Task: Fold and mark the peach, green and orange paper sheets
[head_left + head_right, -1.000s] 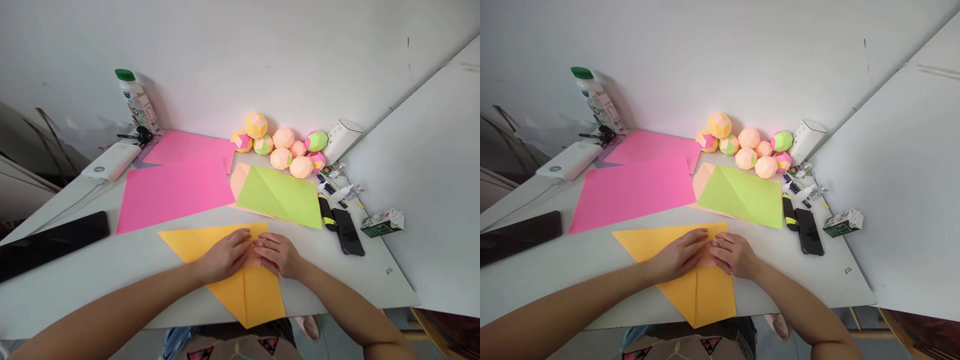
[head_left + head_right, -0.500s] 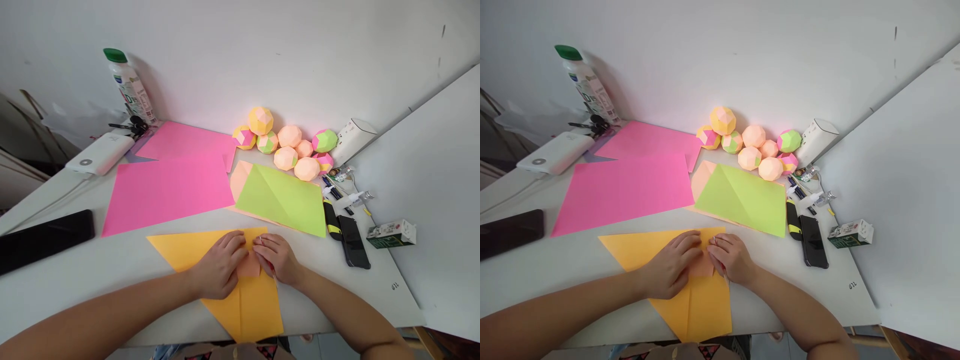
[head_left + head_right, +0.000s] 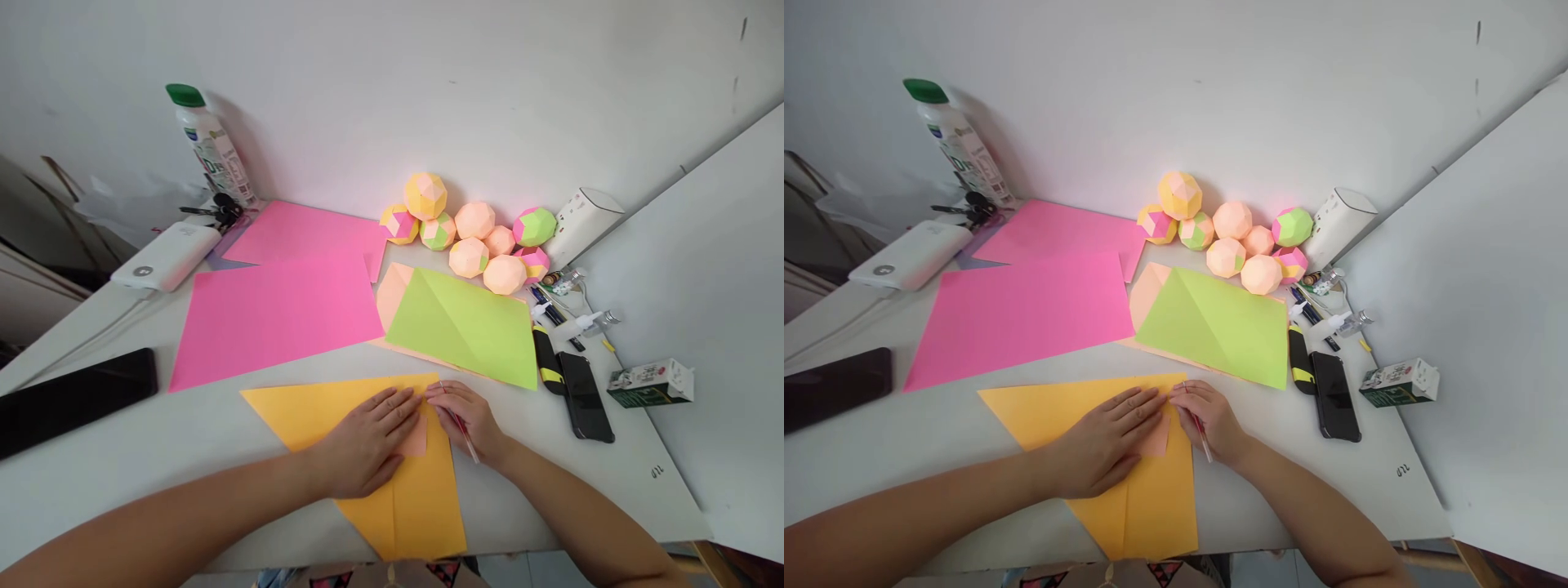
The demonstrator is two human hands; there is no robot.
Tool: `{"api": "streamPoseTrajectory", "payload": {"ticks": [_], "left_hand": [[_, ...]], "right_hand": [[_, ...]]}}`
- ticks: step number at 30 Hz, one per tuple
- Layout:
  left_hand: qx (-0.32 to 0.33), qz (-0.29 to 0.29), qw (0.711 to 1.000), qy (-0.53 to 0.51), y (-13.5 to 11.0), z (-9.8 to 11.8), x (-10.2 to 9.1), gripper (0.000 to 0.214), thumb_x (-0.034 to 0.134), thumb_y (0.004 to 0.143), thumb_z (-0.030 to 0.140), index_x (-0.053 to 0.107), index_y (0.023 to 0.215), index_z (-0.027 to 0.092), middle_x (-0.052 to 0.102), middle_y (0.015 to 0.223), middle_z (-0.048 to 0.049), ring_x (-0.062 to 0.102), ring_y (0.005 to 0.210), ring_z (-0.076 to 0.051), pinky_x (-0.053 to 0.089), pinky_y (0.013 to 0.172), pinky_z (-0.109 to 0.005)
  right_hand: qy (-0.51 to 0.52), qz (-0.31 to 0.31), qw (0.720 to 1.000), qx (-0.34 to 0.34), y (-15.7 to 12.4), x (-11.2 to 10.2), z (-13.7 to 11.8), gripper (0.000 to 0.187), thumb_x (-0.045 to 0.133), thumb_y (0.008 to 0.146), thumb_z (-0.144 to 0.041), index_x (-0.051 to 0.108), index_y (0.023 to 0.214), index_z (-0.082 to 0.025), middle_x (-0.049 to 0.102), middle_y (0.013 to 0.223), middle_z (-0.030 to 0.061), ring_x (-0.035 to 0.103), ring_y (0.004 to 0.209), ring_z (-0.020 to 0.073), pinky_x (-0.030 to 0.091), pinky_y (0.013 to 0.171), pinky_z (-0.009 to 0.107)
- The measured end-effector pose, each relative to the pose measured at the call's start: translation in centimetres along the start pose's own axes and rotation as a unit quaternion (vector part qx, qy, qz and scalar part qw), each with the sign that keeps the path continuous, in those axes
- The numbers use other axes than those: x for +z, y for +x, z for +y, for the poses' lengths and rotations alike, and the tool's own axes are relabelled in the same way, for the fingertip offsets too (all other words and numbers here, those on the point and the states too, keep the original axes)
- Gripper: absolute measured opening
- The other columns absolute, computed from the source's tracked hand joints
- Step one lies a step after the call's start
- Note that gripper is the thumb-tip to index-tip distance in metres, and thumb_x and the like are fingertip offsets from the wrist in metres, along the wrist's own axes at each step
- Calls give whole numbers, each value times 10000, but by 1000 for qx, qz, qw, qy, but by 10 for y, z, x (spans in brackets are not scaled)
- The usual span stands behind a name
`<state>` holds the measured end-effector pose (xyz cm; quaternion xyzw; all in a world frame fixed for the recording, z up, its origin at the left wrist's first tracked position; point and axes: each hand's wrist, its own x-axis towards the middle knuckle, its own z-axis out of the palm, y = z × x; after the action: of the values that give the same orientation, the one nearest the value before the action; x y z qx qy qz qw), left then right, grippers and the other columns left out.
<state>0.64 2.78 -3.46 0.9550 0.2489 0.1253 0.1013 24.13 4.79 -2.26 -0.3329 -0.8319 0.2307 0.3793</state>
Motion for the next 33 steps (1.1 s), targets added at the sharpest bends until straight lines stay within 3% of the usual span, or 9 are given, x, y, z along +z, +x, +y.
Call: {"api": "streamPoseTrajectory", "payload": {"ticks": [5, 9, 11, 14, 17, 28, 30, 33], "left_hand": [[-22, 56, 998, -26, 0, 2, -2, 457, 489, 882, 238, 449, 1311, 84, 470, 1391, -196, 373, 1342, -331, 417, 1058, -484], [10, 95, 995, -35, 1, 5, -2, 293, 466, 909, 188, 554, 1180, 124, 591, 1261, -148, 489, 1246, -283, 434, 1045, -455], [25, 75, 997, -23, 2, 6, -1, 373, 439, 928, 202, 493, 1287, 116, 546, 1343, -145, 450, 1293, -278, 392, 1082, -457], [15, 13, 1000, -6, 2, 10, 1, 612, 427, 932, 335, 258, 1461, 77, 350, 1495, -175, 291, 1399, -311, 291, 1132, -488], [1, -16, 1000, 7, 2, 14, 2, 772, 393, 925, 488, 103, 1502, 64, 220, 1540, -195, 183, 1435, -330, 224, 1150, -479], [-81, -11, 996, 34, 18, 14, 12, 819, 271, 915, 644, 214, 1484, 58, 250, 1534, -184, 147, 1440, -348, 116, 1153, -493], [-89, -10, 995, 32, 24, 13, 13, 828, 267, 911, 653, 223, 1481, 54, 236, 1539, -184, 140, 1440, -353, 112, 1155, -498], [-80, 5, 996, 27, 28, 11, 13, 815, 298, 912, 637, 248, 1471, 46, 256, 1531, -192, 143, 1437, -361, 120, 1159, -514]], "right_hand": [[38, 15, 998, 37, 2, -3, -2, 256, 503, 885, -77, 637, 1033, -238, 689, 965, 65, 657, 939, 176, 565, 848, 357], [61, 21, 995, 78, 1, -4, -3, 214, 500, 903, -122, 645, 1006, -242, 686, 987, 65, 662, 937, 171, 557, 857, 353], [67, 23, 992, 103, 1, -4, -3, 190, 505, 907, -151, 648, 997, -239, 690, 1000, 65, 663, 944, 171, 551, 866, 350], [68, 32, 988, 137, 0, -2, -2, 162, 515, 905, -190, 653, 981, -229, 700, 996, 65, 668, 916, 171, 558, 824, 327], [66, 44, 981, 176, 1, -1, 0, 150, 521, 900, -218, 662, 950, -215, 710, 960, 58, 672, 796, 155, 565, 710, 287], [105, 70, 962, 240, 0, 8, -8, 146, 534, 891, -233, 670, 937, -210, 711, 952, 57, 676, 852, 176, 574, 780, 322], [104, 92, 965, 224, 0, 10, -11, 142, 523, 899, -221, 656, 948, -212, 703, 964, 62, 674, 882, 179, 570, 811, 335], [59, 124, 982, 131, 2, 9, -13, 151, 514, 894, -162, 640, 948, -225, 693, 979, 64, 639, 996, 198, 526, 917, 390]]}}
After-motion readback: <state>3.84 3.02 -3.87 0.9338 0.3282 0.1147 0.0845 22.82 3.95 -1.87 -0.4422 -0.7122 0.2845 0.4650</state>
